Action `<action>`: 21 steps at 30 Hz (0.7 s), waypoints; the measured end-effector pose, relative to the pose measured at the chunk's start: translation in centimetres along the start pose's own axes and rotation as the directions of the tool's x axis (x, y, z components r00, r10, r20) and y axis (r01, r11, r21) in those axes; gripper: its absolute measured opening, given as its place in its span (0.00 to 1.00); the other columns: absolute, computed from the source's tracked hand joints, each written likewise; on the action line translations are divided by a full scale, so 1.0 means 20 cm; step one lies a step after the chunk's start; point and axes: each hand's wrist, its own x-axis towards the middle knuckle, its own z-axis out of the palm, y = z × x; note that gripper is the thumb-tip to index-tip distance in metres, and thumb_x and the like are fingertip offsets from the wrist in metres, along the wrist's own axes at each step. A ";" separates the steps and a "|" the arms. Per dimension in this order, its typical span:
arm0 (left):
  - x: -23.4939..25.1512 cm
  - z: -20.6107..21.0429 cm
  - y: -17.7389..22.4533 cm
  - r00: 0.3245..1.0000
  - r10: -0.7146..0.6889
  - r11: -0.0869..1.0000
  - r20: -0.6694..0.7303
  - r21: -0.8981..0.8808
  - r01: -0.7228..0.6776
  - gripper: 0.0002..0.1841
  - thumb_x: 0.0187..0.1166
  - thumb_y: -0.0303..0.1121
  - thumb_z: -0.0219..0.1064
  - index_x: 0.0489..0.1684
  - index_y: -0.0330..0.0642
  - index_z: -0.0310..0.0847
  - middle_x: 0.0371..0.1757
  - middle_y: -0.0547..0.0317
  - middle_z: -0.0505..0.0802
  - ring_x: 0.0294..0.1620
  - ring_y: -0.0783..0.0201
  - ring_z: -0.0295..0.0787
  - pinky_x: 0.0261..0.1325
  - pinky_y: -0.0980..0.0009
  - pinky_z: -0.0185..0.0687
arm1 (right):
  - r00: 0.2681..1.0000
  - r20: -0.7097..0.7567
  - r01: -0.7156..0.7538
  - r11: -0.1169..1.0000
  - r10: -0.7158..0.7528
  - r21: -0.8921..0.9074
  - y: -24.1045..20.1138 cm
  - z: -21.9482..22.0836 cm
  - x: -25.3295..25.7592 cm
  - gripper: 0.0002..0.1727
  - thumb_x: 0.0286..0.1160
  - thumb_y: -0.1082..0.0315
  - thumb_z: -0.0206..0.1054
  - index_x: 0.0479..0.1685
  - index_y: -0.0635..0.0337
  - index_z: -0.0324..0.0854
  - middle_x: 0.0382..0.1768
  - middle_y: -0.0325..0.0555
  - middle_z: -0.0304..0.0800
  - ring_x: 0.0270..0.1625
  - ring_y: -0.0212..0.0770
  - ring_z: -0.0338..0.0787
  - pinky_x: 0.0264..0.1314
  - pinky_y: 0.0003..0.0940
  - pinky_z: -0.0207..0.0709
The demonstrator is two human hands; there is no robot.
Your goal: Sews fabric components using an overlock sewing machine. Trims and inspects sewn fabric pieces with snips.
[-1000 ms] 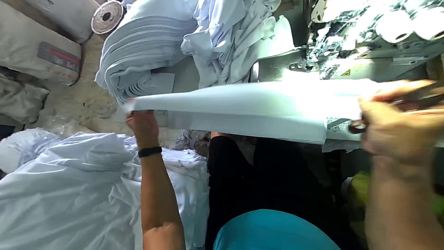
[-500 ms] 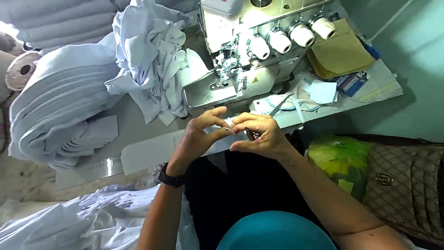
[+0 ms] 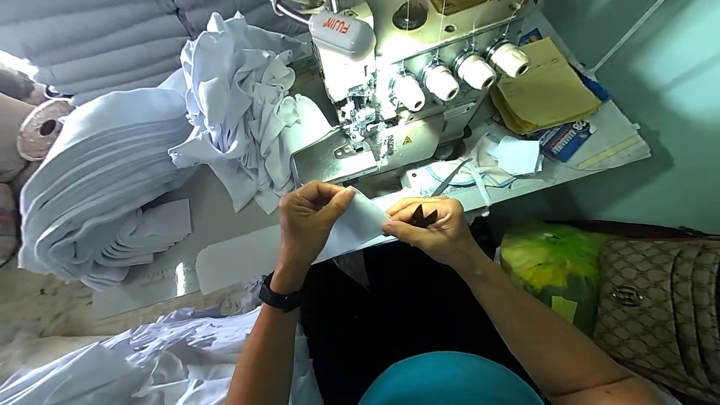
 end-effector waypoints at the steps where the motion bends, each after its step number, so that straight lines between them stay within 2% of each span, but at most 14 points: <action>1: 0.00 0.01 -0.01 1.000 0.012 1.000 -0.016 -0.006 -0.012 0.06 0.74 0.21 0.72 0.33 0.45 0.86 0.33 0.74 0.94 0.33 0.82 0.89 0.39 0.83 0.87 | 1.000 -0.004 -0.011 1.000 0.011 0.009 0.00 0.01 0.00 0.05 0.67 0.74 0.74 0.26 0.61 0.91 0.34 0.35 0.93 0.28 0.18 0.83 0.30 0.12 0.78; 5: 0.00 0.03 -0.06 0.996 0.057 0.996 -0.075 -0.071 -0.062 0.08 0.74 0.20 0.72 0.40 0.46 0.85 0.39 0.73 0.94 0.38 0.79 0.91 0.45 0.80 0.89 | 0.995 -0.074 -0.062 0.995 0.068 0.082 0.01 0.06 0.02 0.05 0.63 0.78 0.75 0.25 0.60 0.88 0.30 0.36 0.93 0.26 0.21 0.84 0.27 0.14 0.78; 7: 0.04 0.01 -0.07 0.984 0.167 0.986 -0.057 0.007 -0.167 0.10 0.74 0.19 0.72 0.43 0.45 0.83 0.40 0.73 0.93 0.38 0.80 0.90 0.44 0.82 0.88 | 0.991 -0.108 -0.069 0.995 0.076 0.067 0.02 0.09 0.05 0.07 0.63 0.79 0.75 0.29 0.58 0.83 0.30 0.36 0.92 0.26 0.23 0.86 0.28 0.17 0.81; 9: 0.13 -0.02 -0.05 0.954 0.299 0.933 0.039 0.198 -0.301 0.10 0.72 0.19 0.73 0.45 0.39 0.82 0.40 0.68 0.93 0.37 0.81 0.88 0.42 0.85 0.85 | 0.988 -0.147 -0.044 0.998 0.037 -0.047 0.03 0.12 0.09 0.07 0.65 0.78 0.74 0.34 0.60 0.80 0.28 0.36 0.90 0.27 0.24 0.87 0.30 0.18 0.83; 11: 0.21 -0.04 -0.03 0.922 0.352 0.852 0.163 0.352 -0.388 0.08 0.70 0.20 0.75 0.41 0.34 0.83 0.36 0.60 0.91 0.33 0.78 0.85 0.38 0.85 0.81 | 0.973 -0.232 -0.024 0.985 -0.017 -0.172 0.08 0.15 0.12 0.06 0.66 0.77 0.73 0.37 0.62 0.81 0.27 0.36 0.86 0.26 0.23 0.85 0.30 0.18 0.83; 13: 0.28 -0.04 -0.05 0.902 0.345 0.796 0.259 0.428 -0.427 0.06 0.67 0.21 0.77 0.34 0.35 0.84 0.34 0.55 0.90 0.32 0.72 0.86 0.38 0.80 0.82 | 0.949 -0.313 -0.042 0.971 -0.035 -0.234 0.13 0.17 0.13 0.06 0.66 0.77 0.73 0.37 0.61 0.82 0.27 0.35 0.85 0.25 0.23 0.83 0.28 0.18 0.81; 14: 0.30 -0.03 -0.06 0.894 0.338 0.757 0.294 0.479 -0.444 0.05 0.69 0.24 0.77 0.33 0.35 0.86 0.36 0.54 0.90 0.35 0.68 0.86 0.41 0.75 0.83 | 0.943 -0.328 -0.039 0.966 -0.050 -0.257 0.15 0.17 0.13 0.05 0.65 0.77 0.73 0.37 0.62 0.83 0.28 0.37 0.87 0.26 0.23 0.84 0.29 0.18 0.81; 16: 0.28 0.01 -0.05 0.899 0.299 0.600 0.321 0.669 -0.438 0.06 0.78 0.30 0.71 0.39 0.38 0.92 0.41 0.51 0.90 0.43 0.57 0.86 0.48 0.62 0.82 | 0.944 -0.316 -0.009 0.953 -0.091 -0.301 0.16 0.18 0.10 0.03 0.66 0.77 0.72 0.36 0.65 0.86 0.28 0.40 0.90 0.27 0.24 0.85 0.30 0.17 0.80; 18: 0.17 0.12 -0.03 0.916 0.288 0.384 0.280 0.843 -0.378 0.11 0.81 0.28 0.64 0.50 0.39 0.93 0.43 0.46 0.90 0.43 0.48 0.86 0.47 0.51 0.78 | 0.949 -0.293 0.008 0.936 -0.118 -0.351 0.16 0.16 0.08 0.03 0.65 0.77 0.70 0.35 0.66 0.88 0.29 0.41 0.91 0.27 0.22 0.83 0.31 0.15 0.77; 20: 0.05 0.24 -0.09 0.936 0.311 0.226 0.166 0.943 -0.242 0.16 0.81 0.28 0.62 0.62 0.44 0.90 0.52 0.48 0.92 0.52 0.48 0.86 0.57 0.51 0.74 | 0.952 -0.276 0.009 0.916 -0.130 -0.400 0.16 0.15 0.08 0.04 0.65 0.76 0.70 0.34 0.64 0.89 0.28 0.40 0.91 0.27 0.21 0.82 0.30 0.14 0.75; 21: 0.02 0.27 -0.12 0.937 0.331 0.201 0.115 0.961 -0.189 0.17 0.82 0.29 0.62 0.65 0.47 0.89 0.58 0.50 0.92 0.60 0.50 0.86 0.65 0.52 0.72 | 0.953 -0.272 0.010 0.913 -0.132 -0.409 0.16 0.15 0.09 0.04 0.66 0.75 0.70 0.34 0.64 0.90 0.28 0.40 0.90 0.27 0.21 0.81 0.30 0.14 0.74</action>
